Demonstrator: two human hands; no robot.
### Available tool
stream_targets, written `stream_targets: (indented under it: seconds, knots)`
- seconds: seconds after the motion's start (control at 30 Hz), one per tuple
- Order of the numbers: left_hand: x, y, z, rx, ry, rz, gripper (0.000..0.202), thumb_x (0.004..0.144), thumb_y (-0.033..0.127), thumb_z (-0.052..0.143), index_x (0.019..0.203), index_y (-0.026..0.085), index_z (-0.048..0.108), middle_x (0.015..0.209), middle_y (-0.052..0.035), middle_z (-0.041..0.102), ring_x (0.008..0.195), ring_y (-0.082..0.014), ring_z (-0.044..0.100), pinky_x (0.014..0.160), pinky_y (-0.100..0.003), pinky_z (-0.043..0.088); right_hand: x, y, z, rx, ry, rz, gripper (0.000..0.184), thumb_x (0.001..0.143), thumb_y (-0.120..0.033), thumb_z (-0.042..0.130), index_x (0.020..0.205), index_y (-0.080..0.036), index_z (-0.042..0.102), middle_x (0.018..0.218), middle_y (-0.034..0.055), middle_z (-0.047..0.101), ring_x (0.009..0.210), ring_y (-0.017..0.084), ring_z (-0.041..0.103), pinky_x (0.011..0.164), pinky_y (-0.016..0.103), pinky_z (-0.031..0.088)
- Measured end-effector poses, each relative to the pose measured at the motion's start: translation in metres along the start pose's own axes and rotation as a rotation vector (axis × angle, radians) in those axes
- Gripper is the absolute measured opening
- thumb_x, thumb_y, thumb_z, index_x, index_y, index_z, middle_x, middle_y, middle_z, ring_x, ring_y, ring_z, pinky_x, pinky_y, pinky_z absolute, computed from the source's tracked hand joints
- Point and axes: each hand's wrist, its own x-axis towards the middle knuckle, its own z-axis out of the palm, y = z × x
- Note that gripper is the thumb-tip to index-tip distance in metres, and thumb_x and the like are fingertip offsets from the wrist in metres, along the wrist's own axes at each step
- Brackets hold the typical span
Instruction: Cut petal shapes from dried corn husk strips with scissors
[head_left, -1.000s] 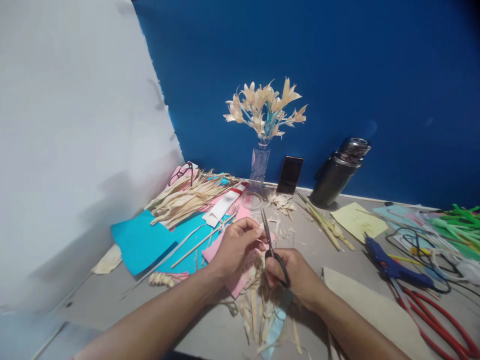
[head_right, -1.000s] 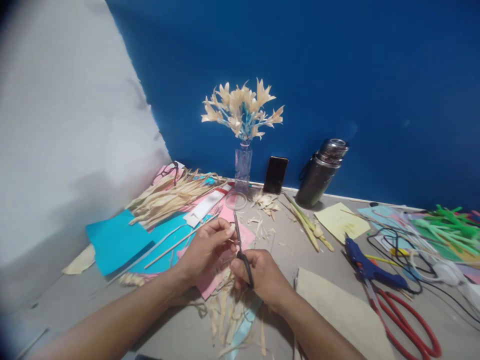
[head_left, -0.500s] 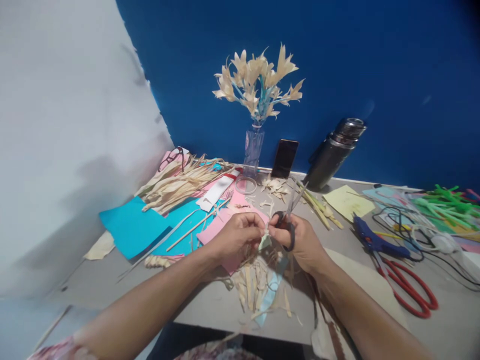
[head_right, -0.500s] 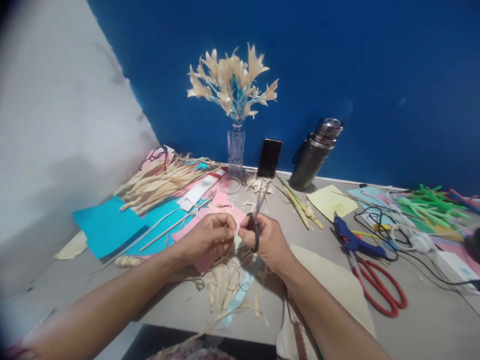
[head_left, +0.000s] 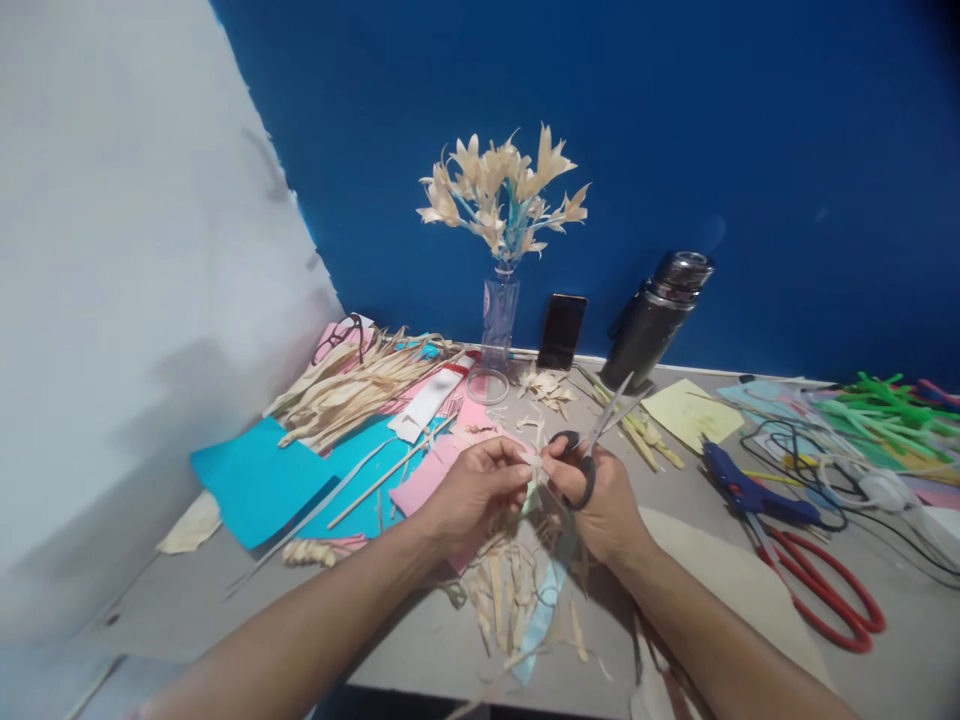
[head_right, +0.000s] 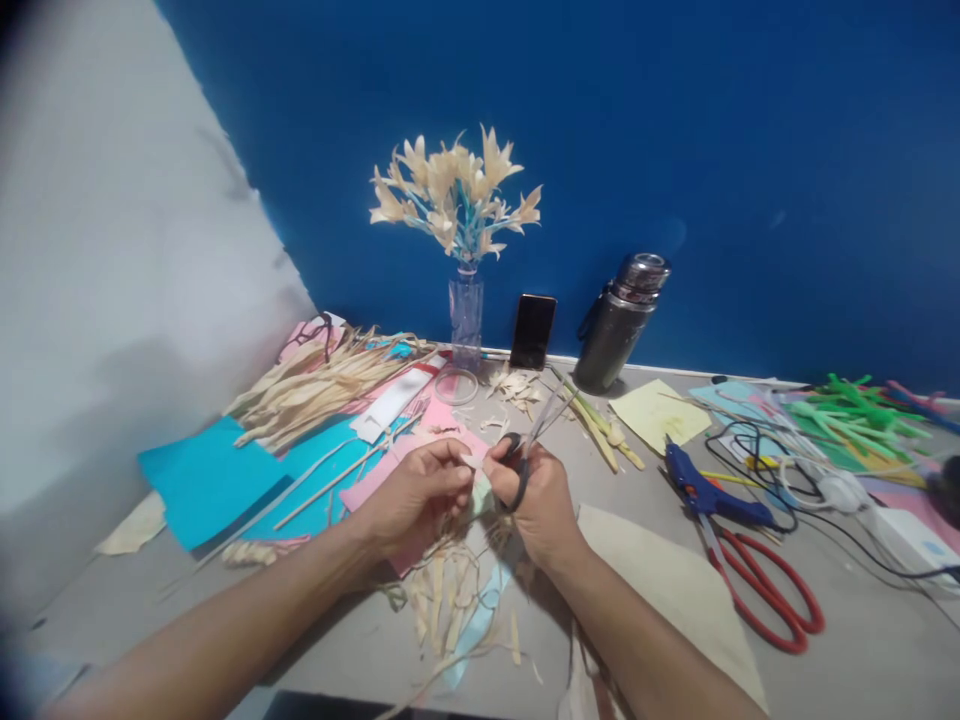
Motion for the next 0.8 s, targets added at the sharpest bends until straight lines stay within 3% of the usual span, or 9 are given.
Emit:
stream_targets:
  seconds: [0.23,0.47,0.63,0.73,0.8]
  knots:
    - [0.000,0.000,0.000,0.004,0.026,-0.020,0.025,0.067,0.023,0.079,0.073,0.014,0.057,0.058,0.0011,0.057,0.048,-0.0062,0.052,0.047,-0.016,0.037,0.000,0.008,0.003,0.063,-0.064,0.026,0.032,0.066,-0.032,0.078,0.085,-0.017,0.057,0.067,-0.0009,0.060,0.057,0.014,0.056,0.057,0.026,0.045]
    - [0.000,0.001,-0.002,0.029,0.005,-0.056,0.019,0.068,0.018,0.075,0.069,0.013,0.056,0.055,0.0006,0.056,0.046,-0.0062,0.050,0.047,-0.016,0.035,0.001,0.001,0.008,0.099,-0.159,0.066,0.033,0.060,-0.029,0.081,0.078,-0.017,0.057,0.060,-0.0015,0.061,0.052,0.012,0.053,0.053,0.024,0.043]
    - [-0.003,0.004,-0.004,-0.061,-0.153,-0.097,0.016,0.069,0.019,0.071,0.066,0.012,0.057,0.054,-0.0003,0.052,0.047,-0.0077,0.048,0.050,-0.020,0.036,-0.001,0.001,0.008,0.185,-0.261,0.072,0.029,0.060,-0.027,0.080,0.074,-0.018,0.057,0.059,-0.0023,0.056,0.054,0.013,0.051,0.054,0.025,0.041]
    - [-0.001,0.013,-0.009,-0.094,-0.195,-0.062,0.018,0.070,0.022,0.070,0.064,0.013,0.055,0.058,0.0004,0.051,0.050,-0.0075,0.047,0.053,-0.021,0.037,0.004,-0.008,-0.001,0.213,-0.179,-0.008,0.027,0.061,-0.030,0.078,0.072,-0.017,0.058,0.062,-0.0018,0.053,0.052,0.010,0.044,0.050,0.024,0.035]
    - [0.009,0.023,-0.013,0.040,-0.114,-0.038,0.018,0.069,0.023,0.072,0.067,0.013,0.056,0.060,0.0002,0.054,0.052,-0.0075,0.049,0.055,-0.021,0.039,0.012,-0.016,-0.012,0.227,-0.080,-0.052,0.026,0.063,-0.032,0.075,0.073,-0.016,0.057,0.060,-0.0028,0.049,0.049,0.009,0.038,0.047,0.023,0.031]
